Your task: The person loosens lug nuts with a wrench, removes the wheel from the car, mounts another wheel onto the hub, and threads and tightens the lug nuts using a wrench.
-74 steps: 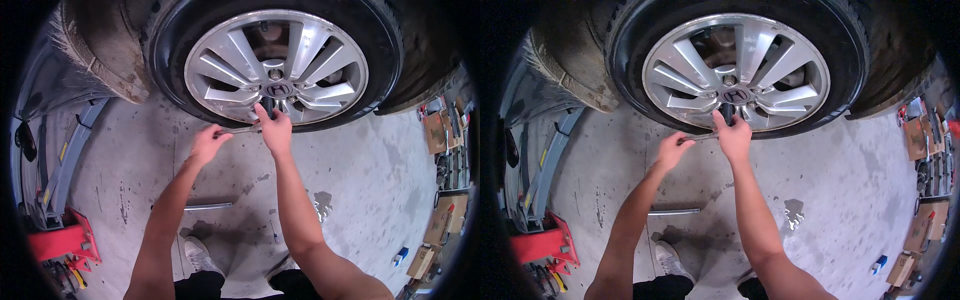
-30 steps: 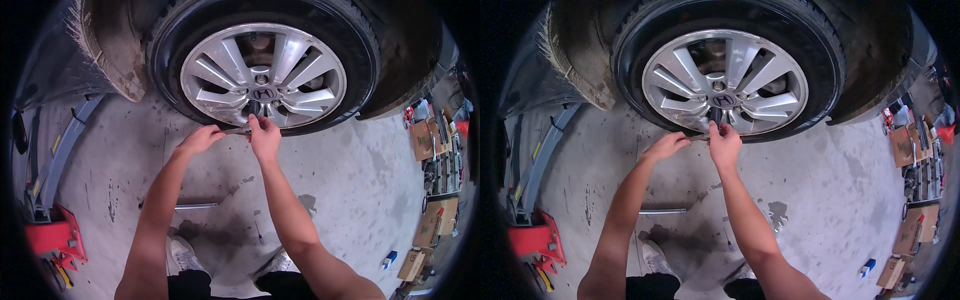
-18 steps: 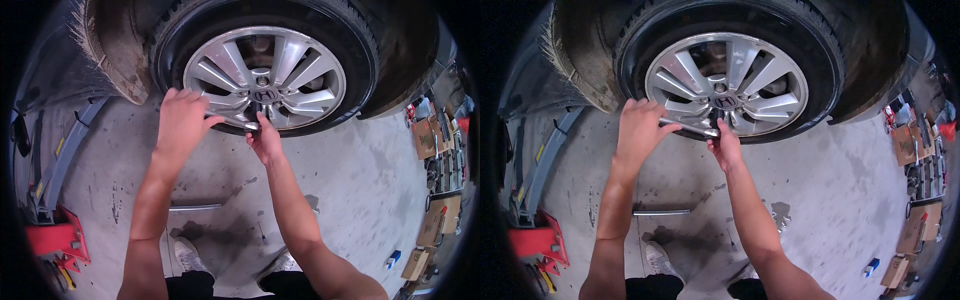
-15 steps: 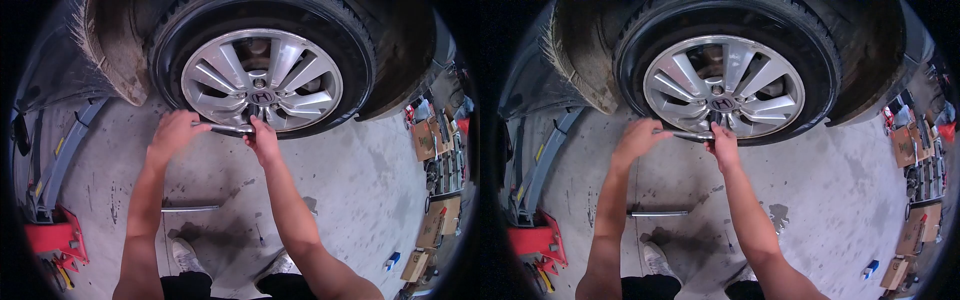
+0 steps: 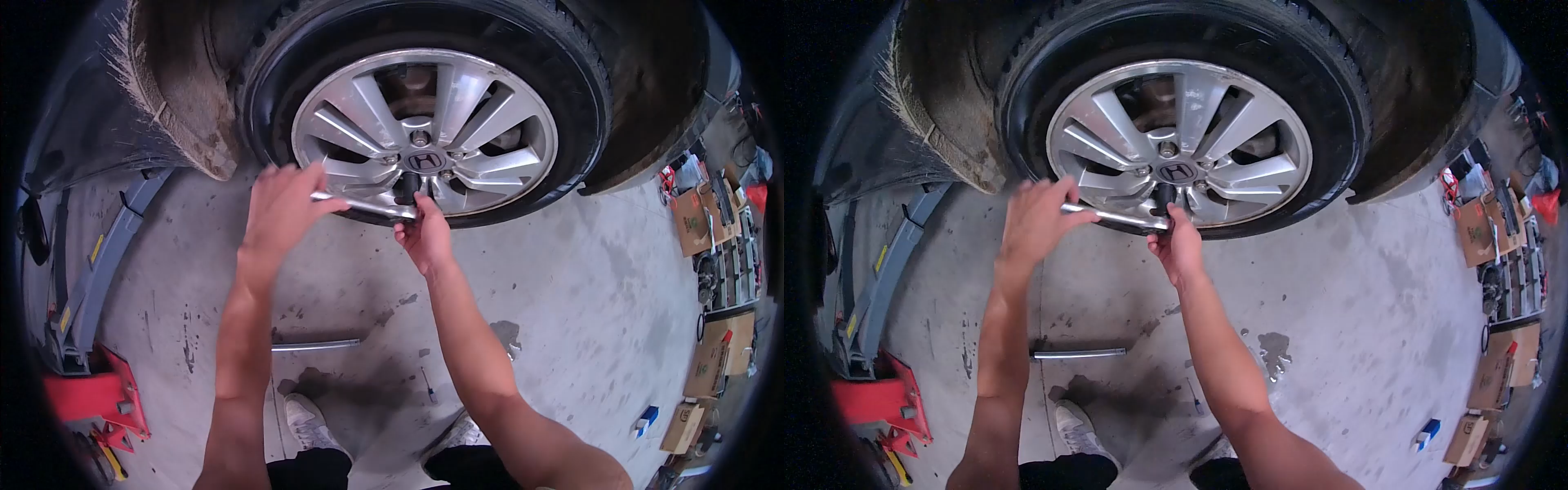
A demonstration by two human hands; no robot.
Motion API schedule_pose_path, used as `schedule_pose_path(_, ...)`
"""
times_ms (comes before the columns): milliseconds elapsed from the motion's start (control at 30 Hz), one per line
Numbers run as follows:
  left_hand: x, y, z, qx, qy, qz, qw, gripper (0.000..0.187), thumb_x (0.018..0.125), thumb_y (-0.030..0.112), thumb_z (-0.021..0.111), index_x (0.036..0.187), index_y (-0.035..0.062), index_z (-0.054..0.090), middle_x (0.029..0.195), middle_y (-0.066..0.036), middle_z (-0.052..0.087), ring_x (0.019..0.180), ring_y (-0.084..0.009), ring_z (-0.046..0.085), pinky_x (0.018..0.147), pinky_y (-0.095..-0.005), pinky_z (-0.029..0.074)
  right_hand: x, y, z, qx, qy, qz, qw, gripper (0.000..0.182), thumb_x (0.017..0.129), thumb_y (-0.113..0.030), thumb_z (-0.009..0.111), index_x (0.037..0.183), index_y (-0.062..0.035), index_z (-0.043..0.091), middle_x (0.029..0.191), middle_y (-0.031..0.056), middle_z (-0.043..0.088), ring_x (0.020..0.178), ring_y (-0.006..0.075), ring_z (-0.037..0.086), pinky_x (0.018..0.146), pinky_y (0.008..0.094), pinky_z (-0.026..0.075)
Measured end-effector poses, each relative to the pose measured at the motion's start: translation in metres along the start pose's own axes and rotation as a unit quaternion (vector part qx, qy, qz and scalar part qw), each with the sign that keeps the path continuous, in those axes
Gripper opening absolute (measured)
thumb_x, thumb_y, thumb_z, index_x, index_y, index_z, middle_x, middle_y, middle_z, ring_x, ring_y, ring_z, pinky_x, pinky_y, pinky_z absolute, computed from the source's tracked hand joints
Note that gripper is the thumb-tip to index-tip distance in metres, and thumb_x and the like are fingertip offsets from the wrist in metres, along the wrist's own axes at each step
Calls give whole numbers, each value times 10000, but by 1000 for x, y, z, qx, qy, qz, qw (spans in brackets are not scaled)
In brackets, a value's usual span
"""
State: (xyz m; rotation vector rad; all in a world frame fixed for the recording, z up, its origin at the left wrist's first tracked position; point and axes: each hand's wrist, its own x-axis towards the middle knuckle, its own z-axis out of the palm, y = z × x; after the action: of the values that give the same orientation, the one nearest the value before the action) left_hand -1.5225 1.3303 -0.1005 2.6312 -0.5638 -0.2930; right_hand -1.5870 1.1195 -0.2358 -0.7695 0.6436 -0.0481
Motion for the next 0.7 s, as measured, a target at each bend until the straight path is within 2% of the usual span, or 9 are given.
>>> schedule_pose_path(67, -6, 31, -13, 198, 217, 250, 923, 338, 738, 305, 838, 876, 67, 642, 819, -94, 678, 871, -270, 633, 802, -381, 442, 5, 5, -2, 64, -33, 6, 997, 284, 1008, -346, 559, 1005, -66, 604, 754, 40, 604, 568, 162, 584, 514, 291, 485)
schedule_pose_path(167, -11, 31, -11, 165, 244, 232, 927, 326, 688, 280, 848, 862, 79, 659, 816, -81, 680, 853, -251, 627, 804, -366, 415, 4, -1, 2, 23, -6, 13, 1000, 309, 1007, -365, 565, 984, -60, 610, 743, 39, 609, 568, 161, 587, 507, 282, 480)
schedule_pose_path(233, -8, -2, 2, 162, 199, 200, 945, 329, 779, 318, 809, 947, 61, 691, 844, -105, 691, 903, -285, 639, 823, -398, 450, -6, -6, 12, -27, -2, -9, 1000, 317, 998, -356, 599, 916, -51, 614, 730, 39, 611, 553, 151, 589, 499, 273, 477)
schedule_pose_path(300, 11, -42, 25, 9, -56, 44, 997, 366, 906, 387, 706, 1052, 51, 706, 950, -145, 711, 986, -313, 649, 862, -422, 486, -6, -1, 14, -196, 74, -104, 972, 313, 981, -322, 641, 860, -33, 624, 728, 41, 619, 547, 138, 599, 494, 274, 475)
schedule_pose_path(367, 51, -88, 78, -95, -205, 55, 973, 429, 993, 440, 585, 1147, 54, 689, 1093, -169, 706, 1068, -322, 647, 913, -421, 503, -9, 5, 13, -228, 75, -138, 961, 306, 965, -298, 670, 871, -8, 641, 729, 38, 621, 550, 124, 610, 500, 269, 477)
schedule_pose_path(433, 63, -97, 134, -172, -184, 86, 964, 449, 989, 459, 598, 1168, 56, 680, 1076, -172, 705, 1019, -318, 658, 906, -413, 490, -12, 10, 19, -323, 151, -256, 898, 314, 957, -301, 679, 912, 8, 652, 725, 43, 629, 546, 128, 616, 500, 269, 476)
schedule_pose_path(567, 57, -91, 173, -208, -162, 88, 960, 459, 987, 465, 594, 1190, 61, 672, 1119, -181, 694, 1024, -308, 656, 902, -403, 496, 0, 4, 5, -403, 162, -318, 843, 328, 948, -303, 693, 923, 22, 658, 720, 54, 644, 593, 134, 640, 523, 270, 485)
schedule_pose_path(633, 45, -90, 131, -160, -182, 79, 967, 468, 975, 479, 612, 1168, 59, 685, 1076, -180, 700, 1019, -319, 657, 895, -408, 498, -12, -11, 11, -267, 89, -126, 951, 280, 943, -320, 702, 880, -58, 625, 792, 41, 639, 566, 147, 612, 528, 259, 484)
schedule_pose_path(700, 41, -90, 85, -137, -159, 42, 977, 390, 949, 405, 673, 1041, 28, 714, 993, -154, 713, 1008, -288, 657, 902, -407, 494, -10, -11, 5, -167, 56, -80, 981, 294, 963, -324, 670, 943, -32, 637, 788, 52, 637, 610, 153, 624, 558, 265, 502)
